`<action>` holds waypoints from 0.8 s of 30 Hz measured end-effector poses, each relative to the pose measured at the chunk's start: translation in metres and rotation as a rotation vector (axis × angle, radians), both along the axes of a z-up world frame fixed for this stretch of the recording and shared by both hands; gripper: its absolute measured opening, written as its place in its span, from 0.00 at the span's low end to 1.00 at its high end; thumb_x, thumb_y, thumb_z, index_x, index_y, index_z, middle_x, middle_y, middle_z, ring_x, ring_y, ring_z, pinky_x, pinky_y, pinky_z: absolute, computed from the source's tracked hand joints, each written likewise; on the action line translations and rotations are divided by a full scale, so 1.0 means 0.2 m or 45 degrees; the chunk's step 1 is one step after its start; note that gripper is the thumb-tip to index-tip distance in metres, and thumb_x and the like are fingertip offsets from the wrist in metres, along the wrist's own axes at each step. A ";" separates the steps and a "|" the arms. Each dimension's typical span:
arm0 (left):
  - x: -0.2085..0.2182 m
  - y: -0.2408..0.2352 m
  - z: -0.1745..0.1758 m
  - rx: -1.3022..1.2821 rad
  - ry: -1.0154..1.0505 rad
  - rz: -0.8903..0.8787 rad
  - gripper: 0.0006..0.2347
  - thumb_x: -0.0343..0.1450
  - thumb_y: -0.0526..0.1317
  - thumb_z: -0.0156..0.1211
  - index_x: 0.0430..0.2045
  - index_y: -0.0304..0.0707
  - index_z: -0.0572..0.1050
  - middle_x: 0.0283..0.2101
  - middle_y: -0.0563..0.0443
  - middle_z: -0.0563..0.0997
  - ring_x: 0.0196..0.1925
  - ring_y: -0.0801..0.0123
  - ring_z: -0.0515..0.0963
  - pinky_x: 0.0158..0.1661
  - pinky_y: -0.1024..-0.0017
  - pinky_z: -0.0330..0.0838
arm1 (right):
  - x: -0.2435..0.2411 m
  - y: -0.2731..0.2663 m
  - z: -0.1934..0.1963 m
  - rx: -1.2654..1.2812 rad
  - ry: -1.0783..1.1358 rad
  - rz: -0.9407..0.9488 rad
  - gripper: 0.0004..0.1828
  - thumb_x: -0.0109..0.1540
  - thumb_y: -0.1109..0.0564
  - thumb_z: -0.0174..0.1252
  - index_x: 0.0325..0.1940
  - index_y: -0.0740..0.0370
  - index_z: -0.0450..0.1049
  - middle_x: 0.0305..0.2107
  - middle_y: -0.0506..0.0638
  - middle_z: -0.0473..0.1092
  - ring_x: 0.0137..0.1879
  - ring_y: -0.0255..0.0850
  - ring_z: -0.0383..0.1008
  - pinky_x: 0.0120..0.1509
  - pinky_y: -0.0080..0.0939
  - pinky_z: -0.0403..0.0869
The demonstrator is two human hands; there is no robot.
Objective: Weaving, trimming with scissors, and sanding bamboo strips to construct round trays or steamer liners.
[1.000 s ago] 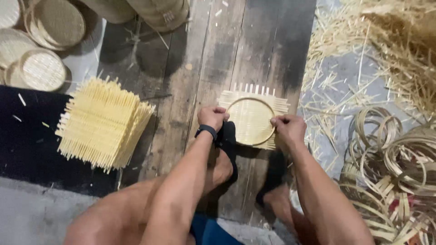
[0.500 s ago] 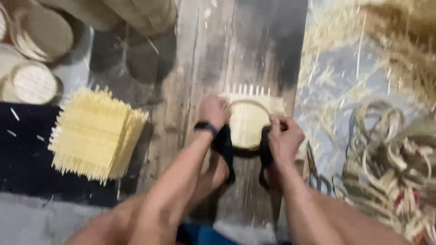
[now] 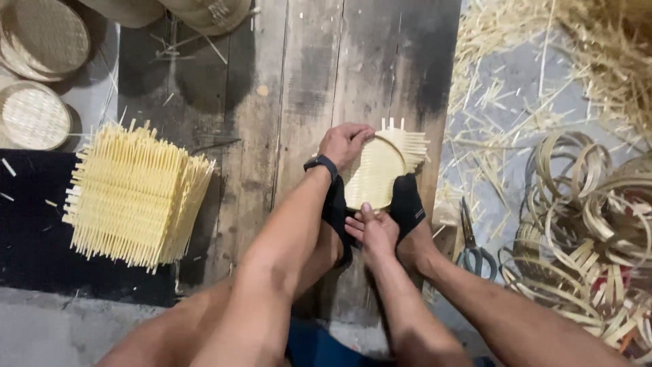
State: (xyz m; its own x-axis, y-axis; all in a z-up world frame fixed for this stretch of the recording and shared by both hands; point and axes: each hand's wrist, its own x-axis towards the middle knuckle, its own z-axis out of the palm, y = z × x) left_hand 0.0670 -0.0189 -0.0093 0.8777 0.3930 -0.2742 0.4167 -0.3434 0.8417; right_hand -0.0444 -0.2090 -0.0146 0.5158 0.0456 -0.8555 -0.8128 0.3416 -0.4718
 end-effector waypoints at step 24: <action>0.12 0.09 -0.09 -0.242 -0.107 -0.096 0.14 0.71 0.49 0.61 0.41 0.40 0.84 0.38 0.48 0.89 0.39 0.70 0.87 0.42 0.72 0.79 | 0.16 -0.11 -0.03 -0.774 -0.842 0.889 0.23 0.68 0.47 0.63 0.29 0.70 0.77 0.19 0.52 0.73 0.25 0.35 0.68 0.30 0.40 0.68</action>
State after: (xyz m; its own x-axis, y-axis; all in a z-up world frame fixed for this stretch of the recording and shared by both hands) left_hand 0.0909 -0.0010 -0.0277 0.9256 0.2732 -0.2621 0.3217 -0.2027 0.9249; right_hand -0.0132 -0.2310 -0.0202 0.8987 0.1706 -0.4039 -0.2661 -0.5200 -0.8117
